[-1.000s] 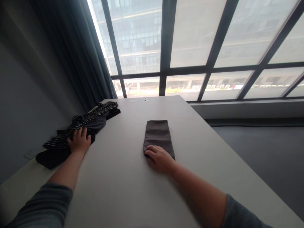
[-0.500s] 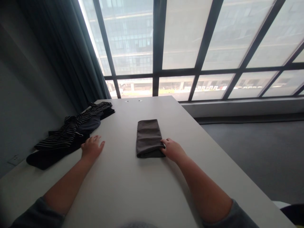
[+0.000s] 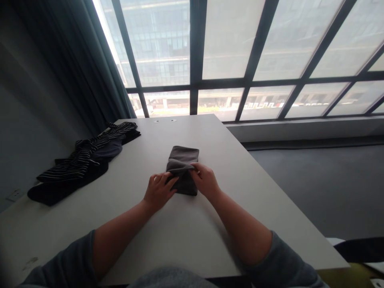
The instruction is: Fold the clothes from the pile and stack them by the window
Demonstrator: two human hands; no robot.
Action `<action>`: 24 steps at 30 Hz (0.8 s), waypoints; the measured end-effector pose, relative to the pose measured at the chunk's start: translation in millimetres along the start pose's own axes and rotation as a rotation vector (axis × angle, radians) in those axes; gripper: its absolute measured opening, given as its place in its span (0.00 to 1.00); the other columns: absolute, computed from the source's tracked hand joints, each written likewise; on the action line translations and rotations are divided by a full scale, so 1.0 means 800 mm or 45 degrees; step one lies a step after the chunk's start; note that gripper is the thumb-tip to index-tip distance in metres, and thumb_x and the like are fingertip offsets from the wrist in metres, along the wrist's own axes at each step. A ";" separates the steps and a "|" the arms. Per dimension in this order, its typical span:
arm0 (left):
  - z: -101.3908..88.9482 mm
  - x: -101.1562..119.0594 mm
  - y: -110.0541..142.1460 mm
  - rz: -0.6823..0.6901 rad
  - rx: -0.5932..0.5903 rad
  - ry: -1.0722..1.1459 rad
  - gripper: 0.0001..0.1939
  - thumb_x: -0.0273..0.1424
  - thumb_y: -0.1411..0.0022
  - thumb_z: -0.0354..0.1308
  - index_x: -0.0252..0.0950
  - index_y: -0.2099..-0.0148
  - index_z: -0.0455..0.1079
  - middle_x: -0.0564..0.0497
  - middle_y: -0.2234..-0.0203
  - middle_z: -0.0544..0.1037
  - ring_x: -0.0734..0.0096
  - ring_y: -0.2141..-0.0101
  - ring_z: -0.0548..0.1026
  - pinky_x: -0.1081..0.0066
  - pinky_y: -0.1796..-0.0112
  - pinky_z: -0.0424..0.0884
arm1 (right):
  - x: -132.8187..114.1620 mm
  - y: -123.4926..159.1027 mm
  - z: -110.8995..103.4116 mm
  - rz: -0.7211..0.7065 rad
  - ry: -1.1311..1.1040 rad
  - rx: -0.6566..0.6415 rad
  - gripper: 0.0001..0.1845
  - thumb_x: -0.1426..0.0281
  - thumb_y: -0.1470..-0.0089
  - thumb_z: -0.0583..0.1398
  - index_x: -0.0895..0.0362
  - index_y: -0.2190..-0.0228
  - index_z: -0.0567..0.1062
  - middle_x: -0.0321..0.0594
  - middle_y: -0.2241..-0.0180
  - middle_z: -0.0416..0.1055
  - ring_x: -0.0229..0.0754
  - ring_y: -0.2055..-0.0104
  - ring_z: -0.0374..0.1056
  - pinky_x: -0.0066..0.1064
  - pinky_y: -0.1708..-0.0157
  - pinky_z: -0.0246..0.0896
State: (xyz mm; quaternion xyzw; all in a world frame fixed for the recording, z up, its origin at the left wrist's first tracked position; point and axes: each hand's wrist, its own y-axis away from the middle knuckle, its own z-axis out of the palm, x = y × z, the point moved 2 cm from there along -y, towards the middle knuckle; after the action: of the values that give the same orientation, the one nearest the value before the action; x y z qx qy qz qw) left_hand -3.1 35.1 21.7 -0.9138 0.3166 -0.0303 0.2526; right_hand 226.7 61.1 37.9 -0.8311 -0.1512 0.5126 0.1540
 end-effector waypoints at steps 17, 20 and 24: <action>0.038 -0.043 -0.018 -0.609 -0.196 0.181 0.37 0.41 0.29 0.56 0.32 0.25 0.52 0.34 0.45 0.77 0.49 0.47 0.78 0.57 0.48 0.73 | 0.048 0.001 0.053 -0.344 0.379 -0.684 0.33 0.64 0.48 0.71 0.54 0.40 0.77 0.55 0.29 0.56 0.66 0.29 0.56 0.57 0.32 0.55; 0.040 -0.066 -0.038 -0.752 -0.195 0.235 0.37 0.38 0.29 0.57 0.36 0.23 0.52 0.37 0.45 0.79 0.51 0.50 0.80 0.61 0.51 0.74 | 0.049 0.001 0.054 -0.380 0.464 -0.719 0.34 0.63 0.48 0.72 0.54 0.40 0.77 0.55 0.30 0.58 0.67 0.28 0.54 0.61 0.31 0.50; 0.032 -0.109 -0.044 -0.857 -0.050 0.368 0.16 0.34 0.28 0.54 0.44 0.42 0.76 0.46 0.52 0.83 0.58 0.53 0.80 0.67 0.54 0.71 | 0.038 0.000 0.052 -0.506 0.425 -0.708 0.16 0.69 0.39 0.63 0.54 0.51 0.82 0.48 0.42 0.75 0.56 0.38 0.68 0.50 0.35 0.59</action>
State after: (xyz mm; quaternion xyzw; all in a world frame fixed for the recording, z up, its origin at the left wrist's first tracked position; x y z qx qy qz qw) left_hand -46.9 121.9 25.6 -0.9578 0.0312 -0.2345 0.1634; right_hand 202.8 77.5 -4.5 -0.8676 -0.4157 0.2698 0.0415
